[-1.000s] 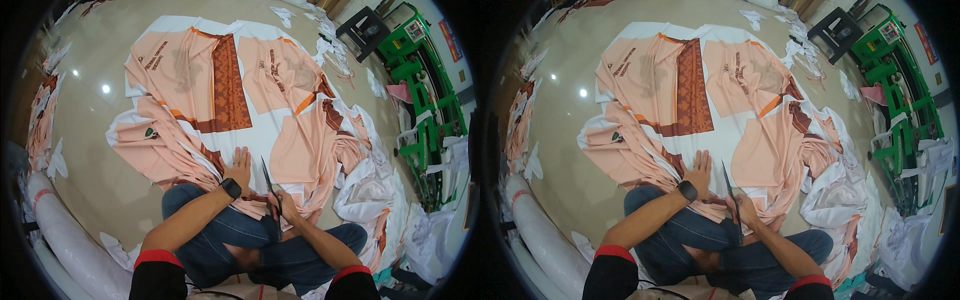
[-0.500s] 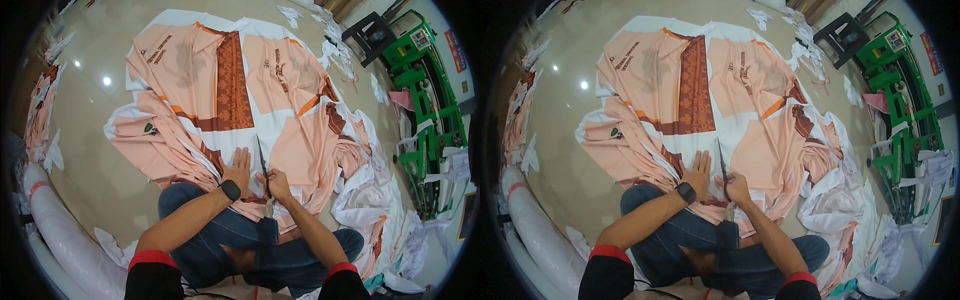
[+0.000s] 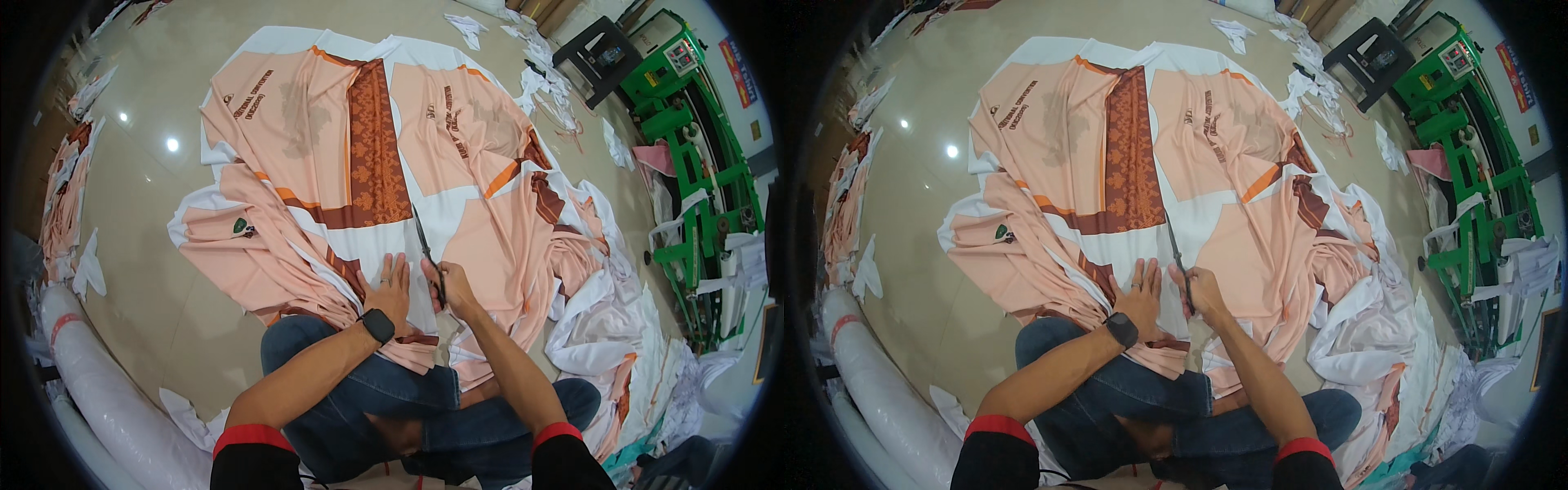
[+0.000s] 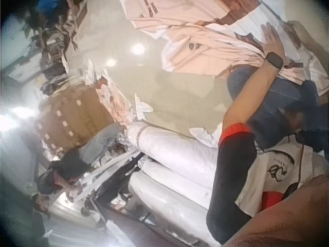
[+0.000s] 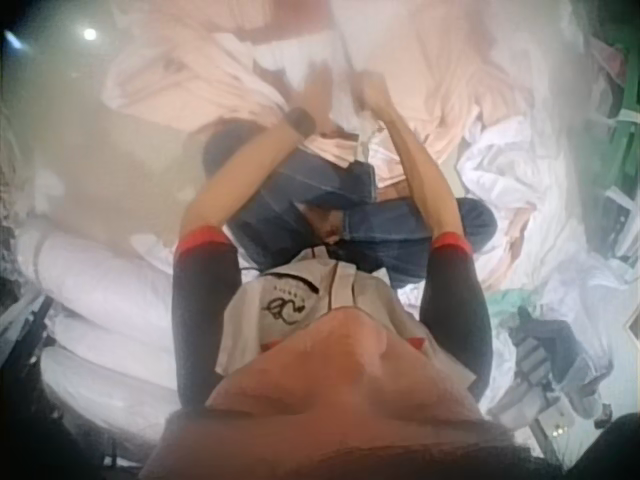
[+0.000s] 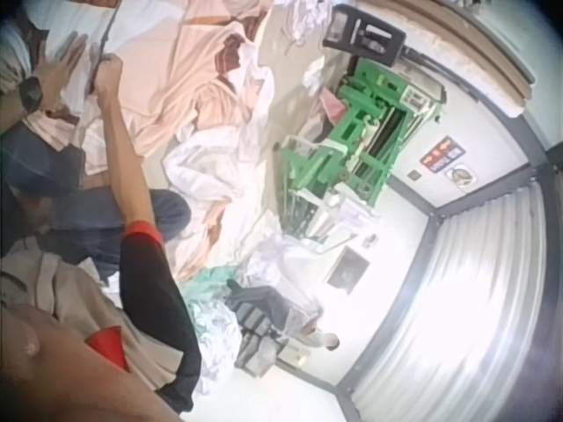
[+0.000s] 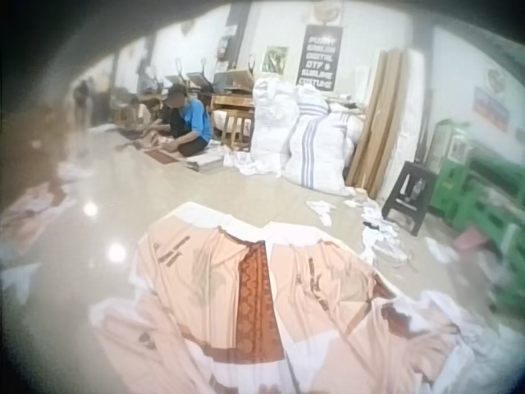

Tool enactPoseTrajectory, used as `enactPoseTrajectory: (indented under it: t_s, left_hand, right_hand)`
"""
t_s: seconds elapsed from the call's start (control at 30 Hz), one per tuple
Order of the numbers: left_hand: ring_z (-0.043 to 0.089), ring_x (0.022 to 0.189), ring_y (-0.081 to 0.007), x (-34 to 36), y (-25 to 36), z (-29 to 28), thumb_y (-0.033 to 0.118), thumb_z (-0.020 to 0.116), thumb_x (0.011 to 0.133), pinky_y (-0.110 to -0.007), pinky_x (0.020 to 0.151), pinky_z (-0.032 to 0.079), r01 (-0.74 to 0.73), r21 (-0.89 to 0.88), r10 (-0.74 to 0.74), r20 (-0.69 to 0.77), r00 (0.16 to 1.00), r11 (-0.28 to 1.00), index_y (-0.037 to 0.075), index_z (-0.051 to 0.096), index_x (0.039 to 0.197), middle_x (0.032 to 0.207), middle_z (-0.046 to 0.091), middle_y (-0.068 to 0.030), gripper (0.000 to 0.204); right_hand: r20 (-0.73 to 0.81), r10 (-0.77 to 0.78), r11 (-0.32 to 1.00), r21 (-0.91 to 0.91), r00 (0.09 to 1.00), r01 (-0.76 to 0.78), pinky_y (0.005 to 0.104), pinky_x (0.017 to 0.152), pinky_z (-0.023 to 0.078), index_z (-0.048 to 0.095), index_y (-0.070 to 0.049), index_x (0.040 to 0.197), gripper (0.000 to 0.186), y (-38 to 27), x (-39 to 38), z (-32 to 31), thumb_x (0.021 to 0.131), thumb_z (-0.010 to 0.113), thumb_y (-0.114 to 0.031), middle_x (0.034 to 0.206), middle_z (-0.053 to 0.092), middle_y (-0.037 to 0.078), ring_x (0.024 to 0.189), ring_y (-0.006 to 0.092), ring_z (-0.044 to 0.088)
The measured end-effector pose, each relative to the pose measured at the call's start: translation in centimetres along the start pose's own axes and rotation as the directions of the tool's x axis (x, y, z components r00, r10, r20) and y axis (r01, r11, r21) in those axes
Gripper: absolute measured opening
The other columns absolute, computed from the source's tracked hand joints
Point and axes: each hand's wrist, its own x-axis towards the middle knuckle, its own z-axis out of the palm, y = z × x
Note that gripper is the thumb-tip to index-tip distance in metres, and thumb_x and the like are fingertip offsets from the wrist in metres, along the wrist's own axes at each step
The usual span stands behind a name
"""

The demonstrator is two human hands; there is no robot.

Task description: The person sits on the floor and uses shears to cut a large piece of peach-colored fabric with printed patterns. They repeatedly cut along marked lines, separate the cut pieces, and reposition the fabric to continue cutting.

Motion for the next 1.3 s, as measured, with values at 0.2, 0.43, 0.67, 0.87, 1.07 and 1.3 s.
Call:
enactPoseTrajectory:
  t_s: [0.2, 0.43, 0.67, 0.87, 1.07, 1.3]
  left_hand:
    - [0.001, 0.158, -0.0384, 0.1, 0.1, -0.1, 0.074, 0.077, 0.067, -0.082, 0.108, 0.022, 0.005, 0.019, -0.005, 0.015, 1.000, 1.000, -0.005, 0.012, 0.161, 0.172, 0.001, -0.0178, 0.139]
    - [-0.001, 0.158, -0.0372, 0.1, 0.1, 0.1, 0.073, 0.078, 0.067, -0.082, 0.108, 0.022, 0.024, 0.014, -0.024, 0.005, 1.000, 1.000, -0.003, 0.011, 0.162, 0.172, 0.000, -0.0163, 0.139]
    - [0.004, 0.157, -0.0401, 0.0, -0.1, -0.1, 0.082, 0.073, 0.063, -0.081, 0.105, 0.028, -0.012, 0.013, 0.013, -0.017, 1.000, 1.000, -0.007, 0.014, 0.160, 0.171, 0.003, -0.0208, 0.144]
    - [0.004, 0.158, -0.0400, -0.2, -0.1, -0.5, 0.082, 0.075, 0.061, -0.082, 0.104, 0.027, -0.009, 0.013, 0.010, -0.041, 0.999, 1.000, -0.007, 0.014, 0.160, 0.171, 0.004, -0.0200, 0.146]
    - [0.005, 0.157, -0.0394, -0.3, 0.2, -0.2, 0.076, 0.078, 0.064, -0.082, 0.104, 0.027, -0.017, -0.037, 0.016, -0.041, 0.999, 0.999, -0.006, 0.017, 0.159, 0.171, 0.005, -0.0203, 0.140]
    - [0.031, 0.150, -0.0410, 3.2, -5.5, -3.0, 0.041, 0.075, 0.087, -0.063, 0.112, 0.038, -0.040, -0.306, -0.013, -0.169, 0.985, 0.951, -0.008, 0.034, 0.151, 0.162, 0.029, -0.0283, 0.091]
  right_hand:
    - [-0.001, -0.057, 0.998, -0.039, 0.998, 0.057, 0.0301, 0.036, 0.042, 0.055, 0.000, 0.084, 0.064, -1.8, 3.0, 0.2, 0.088, 0.074, -0.061, 0.059, 0.052, 0.003, 0.040, 0.0148, 0.053]
    - [0.034, 0.044, 0.986, 0.160, 0.998, -0.049, 0.0292, 0.035, 0.041, 0.057, 0.003, 0.088, 0.060, -3.0, 4.9, 0.0, 0.085, 0.081, -0.052, 0.057, 0.053, 0.004, 0.038, 0.0142, 0.052]
    - [-0.004, -0.064, 0.997, -0.033, 0.998, 0.064, 0.0297, 0.035, 0.041, 0.056, 0.002, 0.085, 0.068, -4.6, 7.5, 1.3, 0.085, 0.075, -0.063, 0.059, 0.054, 0.005, 0.039, 0.0148, 0.051]
    - [0.044, 0.017, 0.987, 0.161, 0.999, -0.023, 0.0297, 0.036, 0.041, 0.057, 0.003, 0.086, 0.062, -6.5, 8.8, 0.6, 0.084, 0.082, -0.054, 0.059, 0.054, 0.005, 0.040, 0.0147, 0.052]
    - [0.003, -0.054, 0.998, 0.032, 0.999, 0.054, 0.0300, 0.036, 0.040, 0.058, 0.001, 0.085, 0.061, -6.5, 10.1, 1.5, 0.084, 0.082, -0.055, 0.059, 0.053, 0.003, 0.039, 0.0143, 0.052]
    - [-0.101, -0.280, 0.819, -0.543, 0.955, 0.182, 0.0433, 0.052, 0.049, 0.059, 0.004, 0.098, 0.046, -2.5, 4.4, -5.0, 0.086, 0.081, -0.035, 0.070, 0.065, 0.017, 0.056, 0.0326, 0.064]
